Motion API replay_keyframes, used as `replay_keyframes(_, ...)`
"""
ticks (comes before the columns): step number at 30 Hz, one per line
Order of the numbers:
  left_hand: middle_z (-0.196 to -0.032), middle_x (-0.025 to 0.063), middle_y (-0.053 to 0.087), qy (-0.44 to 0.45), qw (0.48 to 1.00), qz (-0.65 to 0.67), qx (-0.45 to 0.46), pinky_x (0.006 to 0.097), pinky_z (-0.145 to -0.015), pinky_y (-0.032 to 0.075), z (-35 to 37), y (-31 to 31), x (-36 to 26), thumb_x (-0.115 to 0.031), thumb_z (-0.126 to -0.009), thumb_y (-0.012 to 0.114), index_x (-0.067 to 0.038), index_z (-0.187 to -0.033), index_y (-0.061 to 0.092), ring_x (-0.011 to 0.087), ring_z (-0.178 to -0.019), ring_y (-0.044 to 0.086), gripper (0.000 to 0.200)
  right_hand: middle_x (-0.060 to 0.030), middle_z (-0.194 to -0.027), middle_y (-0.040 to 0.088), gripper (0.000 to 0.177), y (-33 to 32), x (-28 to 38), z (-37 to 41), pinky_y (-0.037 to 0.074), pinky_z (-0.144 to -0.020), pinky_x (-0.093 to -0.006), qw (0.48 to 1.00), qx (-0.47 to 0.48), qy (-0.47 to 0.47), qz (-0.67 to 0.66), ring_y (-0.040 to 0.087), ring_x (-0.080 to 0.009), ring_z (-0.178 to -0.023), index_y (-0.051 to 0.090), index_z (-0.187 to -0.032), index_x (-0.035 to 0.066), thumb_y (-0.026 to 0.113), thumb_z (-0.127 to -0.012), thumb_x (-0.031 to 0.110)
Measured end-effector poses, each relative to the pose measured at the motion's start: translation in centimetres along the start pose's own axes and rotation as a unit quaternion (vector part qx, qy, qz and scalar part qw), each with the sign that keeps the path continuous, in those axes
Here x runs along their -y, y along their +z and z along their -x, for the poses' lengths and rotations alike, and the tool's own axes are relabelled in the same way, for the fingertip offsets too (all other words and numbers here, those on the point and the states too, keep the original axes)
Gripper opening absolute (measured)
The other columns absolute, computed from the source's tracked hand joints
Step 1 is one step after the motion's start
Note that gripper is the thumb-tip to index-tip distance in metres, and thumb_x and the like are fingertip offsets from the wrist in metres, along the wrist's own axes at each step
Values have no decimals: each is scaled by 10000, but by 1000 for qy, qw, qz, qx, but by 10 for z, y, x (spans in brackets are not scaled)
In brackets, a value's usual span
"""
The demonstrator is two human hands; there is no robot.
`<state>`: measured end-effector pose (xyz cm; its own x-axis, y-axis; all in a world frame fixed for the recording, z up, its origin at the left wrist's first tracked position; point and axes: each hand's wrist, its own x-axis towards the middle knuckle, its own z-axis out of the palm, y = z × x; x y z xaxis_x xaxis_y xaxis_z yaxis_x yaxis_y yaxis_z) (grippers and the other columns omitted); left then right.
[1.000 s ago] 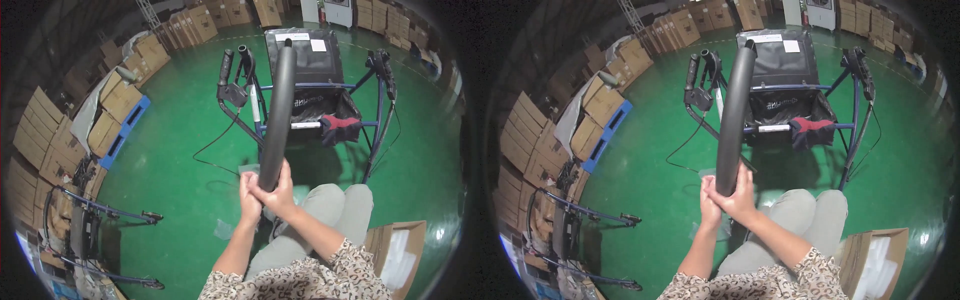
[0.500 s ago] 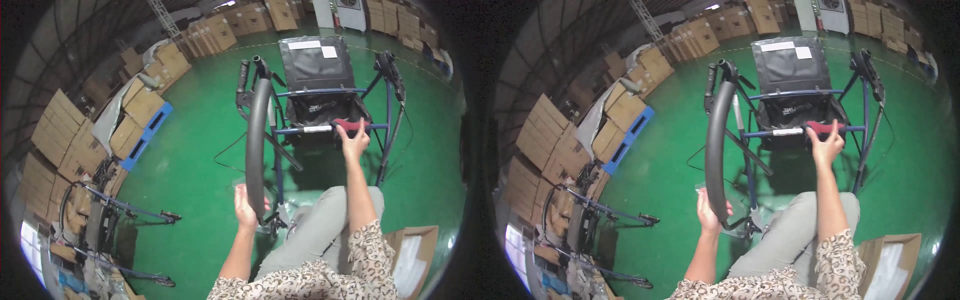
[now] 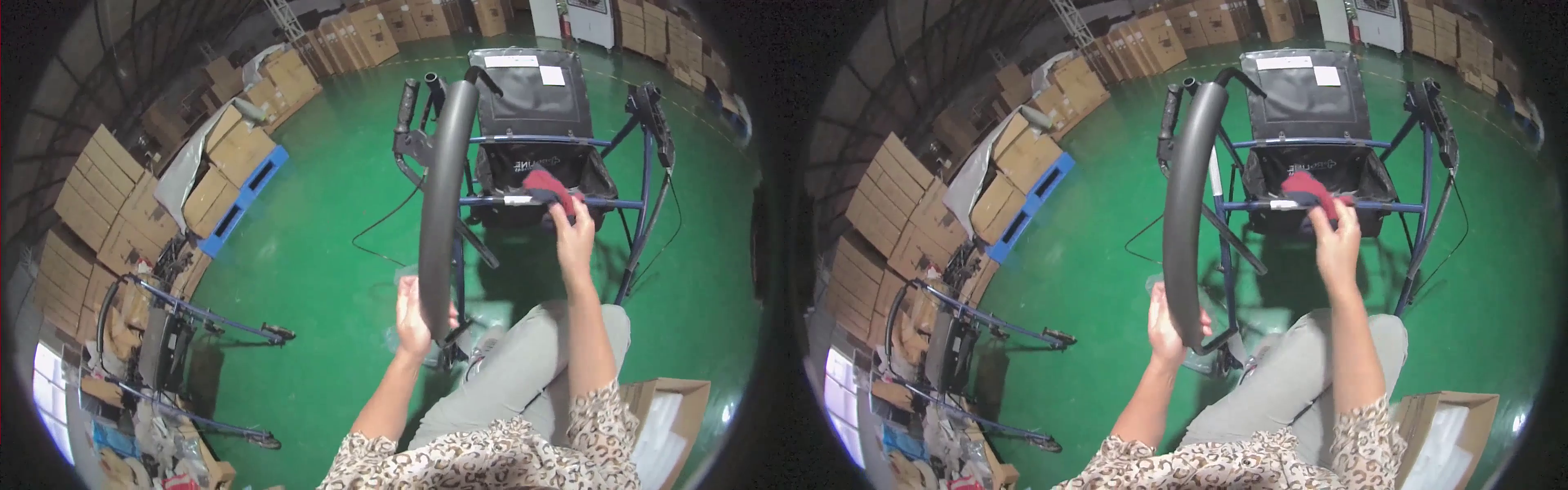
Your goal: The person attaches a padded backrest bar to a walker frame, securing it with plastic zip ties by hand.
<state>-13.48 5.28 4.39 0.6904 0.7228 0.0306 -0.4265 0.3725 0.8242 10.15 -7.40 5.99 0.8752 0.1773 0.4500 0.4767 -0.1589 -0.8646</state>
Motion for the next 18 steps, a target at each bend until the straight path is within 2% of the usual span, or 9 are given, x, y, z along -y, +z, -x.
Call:
replay_keyframes(1,-575,192,516,6,1000,-4,0,349,-326,484,0,5,1,-367,-992,404,-157,-996,322,276,-413,565,226,-36,-992,578,304,-1,27,24,396,-851,-289,999,8,-13,-42,505,-152,-932,638,-1130,58,591,-876,217)
replay_keyframes(4,-783,8,434,116,990,-72,-31,244,-642,375,-5,15,12,-288,-1010,399,-136,-939,416,99,-703,420,169,-94,-1176,401,407,5,89,104,350,-969,-376,975,134,-131,-116,394,-229,-1145,634,-1205,114,556,-853,303)
replay_keyframes(6,-874,14,500,12,996,86,-37,285,-782,413,-23,-8,47,-284,-967,445,-142,-955,469,112,-813,471,145,-164,-1381,290,826,27,96,138,288,-1076,-381,969,188,-76,-144,327,-267,-1298,280,-1380,31,723,-753,337)
replay_keyframes(7,-897,16,517,-17,991,127,-37,295,-817,423,-24,-12,56,-284,-957,457,-144,-959,483,116,-841,483,143,-181,-1432,262,962,34,98,147,273,-1103,-382,967,200,-61,-148,310,-276,-1337,191,-1424,10,765,-728,345)
replay_keyframes(10,-1075,43,574,3,976,206,71,342,-1022,375,-10,-1,50,-398,-1016,294,-164,-1066,525,132,-1050,510,332,-120,-1140,557,777,49,106,135,449,-939,-292,951,111,58,-284,578,-178,-1009,366,-1298,20,832,-693,161)
replay_keyframes(11,-992,59,549,94,994,1,58,365,-917,372,-3,4,40,-364,-1021,281,-132,-1029,501,182,-947,507,320,-112,-1007,578,615,47,114,119,474,-822,-287,929,115,77,-342,589,-173,-855,419,-1194,25,795,-719,130)
replay_keyframes(13,-867,83,511,223,927,-298,32,398,-758,367,13,8,26,-313,-1028,261,-84,-975,465,258,-794,504,311,-99,-808,609,373,40,129,88,513,-647,-279,890,125,105,-425,606,-166,-623,500,-1040,32,740,-759,83)
replay_keyframes(16,-762,15,429,264,878,-396,47,342,-671,351,26,-4,24,-241,-1019,293,-89,-960,444,177,-686,410,222,-137,-624,585,211,19,148,31,518,-594,-324,818,202,155,-515,587,-230,-531,581,-807,15,673,-764,200)
replay_keyframes(18,-824,16,432,224,903,-360,72,318,-738,346,30,-13,21,-237,-1013,306,-87,-932,456,165,-760,404,226,-73,-645,532,331,12,141,-2,496,-623,-301,647,264,245,-672,541,-171,-592,586,-846,16,657,-828,338)
